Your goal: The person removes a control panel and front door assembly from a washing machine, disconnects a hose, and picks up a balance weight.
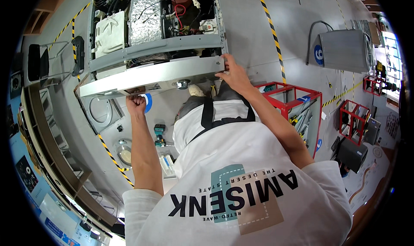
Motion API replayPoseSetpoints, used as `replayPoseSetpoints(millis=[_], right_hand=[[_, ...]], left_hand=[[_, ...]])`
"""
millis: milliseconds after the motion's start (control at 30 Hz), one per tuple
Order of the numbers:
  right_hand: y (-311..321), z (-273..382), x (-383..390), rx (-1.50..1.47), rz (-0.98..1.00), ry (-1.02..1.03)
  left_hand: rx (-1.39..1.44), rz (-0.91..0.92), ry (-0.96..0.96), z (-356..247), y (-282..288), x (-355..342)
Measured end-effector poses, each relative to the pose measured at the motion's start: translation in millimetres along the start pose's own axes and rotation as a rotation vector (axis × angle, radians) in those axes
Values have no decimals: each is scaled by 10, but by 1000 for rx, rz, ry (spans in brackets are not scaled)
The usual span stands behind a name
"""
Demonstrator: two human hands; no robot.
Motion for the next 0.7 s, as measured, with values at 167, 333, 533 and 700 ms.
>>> replayPoseSetpoints(millis=[167,333,533,700], right_hand=[[-36,29,-53,-48,-59,32],[-57,14,-101,-22,-33,1],[-99,-59,-134,45,-29,-8],[-116,-77,-141,25,-13,-40]], left_hand=[[12,14,-1,-46,31,-30],[11,3,10,0,-41,28],[7,-57,-30,6,-82,88],[7,12,-7,-42,-70,71]])
Point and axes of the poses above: each hand's wrist, its own x-axis away from the middle knuckle, its own y-axis out of the back of the hand, z = x × y, the point moved 5 cm from there along -x, towards the middle knuckle, and after that the axes turned 13 degrees about -z, right-handed, at the moved point
